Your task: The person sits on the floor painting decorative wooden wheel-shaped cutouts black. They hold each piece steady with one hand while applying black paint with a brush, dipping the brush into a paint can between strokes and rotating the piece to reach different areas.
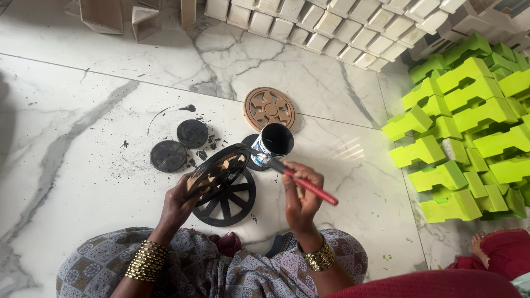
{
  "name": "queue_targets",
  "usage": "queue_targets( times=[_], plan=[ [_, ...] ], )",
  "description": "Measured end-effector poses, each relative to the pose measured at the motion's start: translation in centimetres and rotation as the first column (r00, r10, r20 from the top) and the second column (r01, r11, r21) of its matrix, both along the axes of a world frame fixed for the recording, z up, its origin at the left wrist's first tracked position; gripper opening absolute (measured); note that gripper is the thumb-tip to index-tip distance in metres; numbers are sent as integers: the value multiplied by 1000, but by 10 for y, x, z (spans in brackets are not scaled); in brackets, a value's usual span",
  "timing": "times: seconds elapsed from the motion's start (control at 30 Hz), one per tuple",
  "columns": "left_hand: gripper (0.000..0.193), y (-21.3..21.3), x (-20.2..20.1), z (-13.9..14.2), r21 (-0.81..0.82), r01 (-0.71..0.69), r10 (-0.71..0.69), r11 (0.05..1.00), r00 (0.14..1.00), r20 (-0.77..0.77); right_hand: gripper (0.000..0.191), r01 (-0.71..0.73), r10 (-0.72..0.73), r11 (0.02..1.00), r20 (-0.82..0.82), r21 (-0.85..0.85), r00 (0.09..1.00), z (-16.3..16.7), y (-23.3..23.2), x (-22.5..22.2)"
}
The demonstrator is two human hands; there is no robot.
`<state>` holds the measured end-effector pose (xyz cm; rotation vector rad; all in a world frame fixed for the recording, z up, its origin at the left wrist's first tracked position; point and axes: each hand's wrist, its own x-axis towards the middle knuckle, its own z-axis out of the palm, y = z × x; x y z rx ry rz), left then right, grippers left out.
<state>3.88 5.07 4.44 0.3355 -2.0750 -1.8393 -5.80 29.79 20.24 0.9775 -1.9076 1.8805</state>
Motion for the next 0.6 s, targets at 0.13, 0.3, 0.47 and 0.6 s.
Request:
queue_targets(
  times=[0.13,0.3,0.47,0.6],
  plan=[
    [43,0,1,0,-56,1,2,998,998,56,22,101,-92,993,136,-57,986,-10,6,-31],
    [45,0,2,-3,-88,4,0,996,999,40,21,87,-61,989,201,-120,978,-11,1,-36],
    [47,-3,1,-11,-28,-9,9,1000,1000,-1,19,-22,30,998,141,-61,990,1,-3,10],
    [48,-8,5,-18,104,-15,5,994,995,97,19,-43,48,992,42,-116,998,1,-3,13]
  ],
)
